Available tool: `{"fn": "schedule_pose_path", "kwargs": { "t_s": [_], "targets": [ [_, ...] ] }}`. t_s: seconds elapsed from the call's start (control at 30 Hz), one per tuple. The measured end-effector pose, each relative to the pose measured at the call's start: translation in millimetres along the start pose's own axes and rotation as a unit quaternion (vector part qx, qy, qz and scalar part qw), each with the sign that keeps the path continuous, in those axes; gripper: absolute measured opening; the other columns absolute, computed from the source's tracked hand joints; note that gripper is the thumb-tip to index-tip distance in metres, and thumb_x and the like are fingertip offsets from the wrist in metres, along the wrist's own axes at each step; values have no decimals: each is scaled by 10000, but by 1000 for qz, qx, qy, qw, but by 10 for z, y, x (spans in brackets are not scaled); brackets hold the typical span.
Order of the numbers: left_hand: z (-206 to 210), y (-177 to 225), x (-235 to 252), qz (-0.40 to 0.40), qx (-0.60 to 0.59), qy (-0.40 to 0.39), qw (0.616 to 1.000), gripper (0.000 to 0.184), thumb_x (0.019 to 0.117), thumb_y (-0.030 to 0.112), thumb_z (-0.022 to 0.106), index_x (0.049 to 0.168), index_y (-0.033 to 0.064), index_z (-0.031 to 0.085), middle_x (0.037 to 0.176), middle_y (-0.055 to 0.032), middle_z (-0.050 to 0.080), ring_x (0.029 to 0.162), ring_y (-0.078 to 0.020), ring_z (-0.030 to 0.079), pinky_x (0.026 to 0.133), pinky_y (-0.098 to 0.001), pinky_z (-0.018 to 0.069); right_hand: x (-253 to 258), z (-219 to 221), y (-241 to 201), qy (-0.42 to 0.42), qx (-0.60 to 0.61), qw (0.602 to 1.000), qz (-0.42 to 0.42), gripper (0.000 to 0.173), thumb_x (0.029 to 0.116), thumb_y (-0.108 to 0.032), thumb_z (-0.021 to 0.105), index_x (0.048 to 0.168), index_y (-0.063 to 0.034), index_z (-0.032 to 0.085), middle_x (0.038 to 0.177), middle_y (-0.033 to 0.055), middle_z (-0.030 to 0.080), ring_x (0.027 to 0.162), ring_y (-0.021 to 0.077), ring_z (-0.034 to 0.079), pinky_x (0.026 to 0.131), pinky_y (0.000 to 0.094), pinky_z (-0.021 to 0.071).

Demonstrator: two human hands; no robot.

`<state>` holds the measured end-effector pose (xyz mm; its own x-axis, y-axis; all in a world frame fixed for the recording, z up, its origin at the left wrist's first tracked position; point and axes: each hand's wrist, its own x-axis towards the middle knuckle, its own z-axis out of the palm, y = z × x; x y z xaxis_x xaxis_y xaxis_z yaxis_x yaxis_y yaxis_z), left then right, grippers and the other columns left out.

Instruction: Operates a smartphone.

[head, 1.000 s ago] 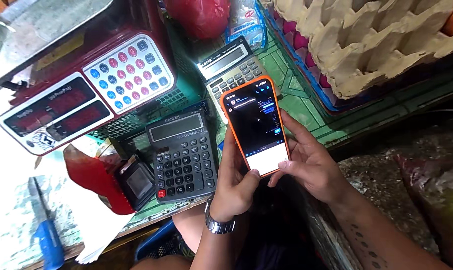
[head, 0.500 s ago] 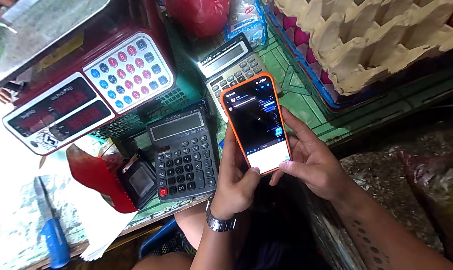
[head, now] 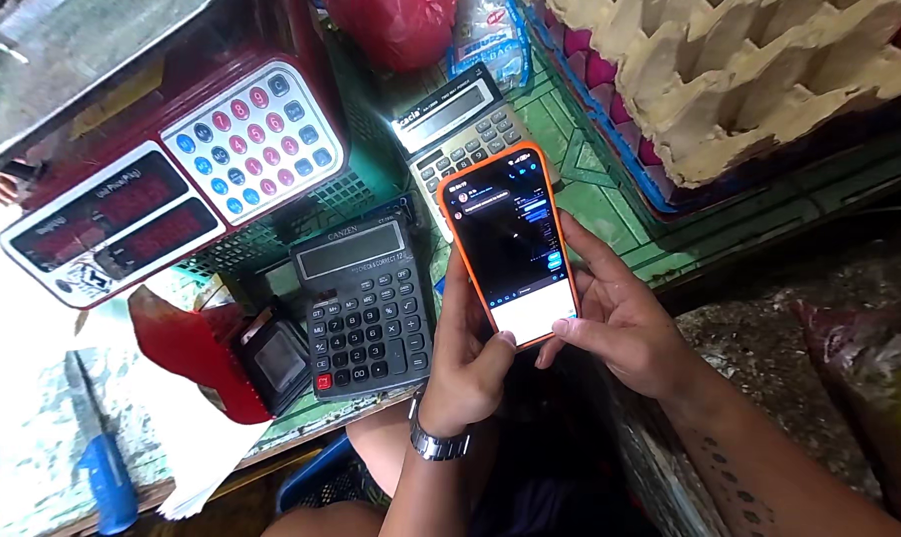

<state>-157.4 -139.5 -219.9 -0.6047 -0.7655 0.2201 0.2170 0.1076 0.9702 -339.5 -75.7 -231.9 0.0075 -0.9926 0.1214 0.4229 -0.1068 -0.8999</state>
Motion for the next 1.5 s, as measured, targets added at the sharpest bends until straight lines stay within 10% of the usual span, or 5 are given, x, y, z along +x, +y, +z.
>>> {"fn": "schedule_pose_path", "kwargs": {
  "t_s": [1.5],
  "targets": [
    [16,22,13,1,7,5,1000,902,831,-99,491,1629,145,149,1435,-140,539,1229,-241,620,1003,-434,562,2,3,19,9,23,1000,-6,777,974,79,445,1637,-276,249,1340,175,612,904,294,748,604,407,664]
  ]
}}
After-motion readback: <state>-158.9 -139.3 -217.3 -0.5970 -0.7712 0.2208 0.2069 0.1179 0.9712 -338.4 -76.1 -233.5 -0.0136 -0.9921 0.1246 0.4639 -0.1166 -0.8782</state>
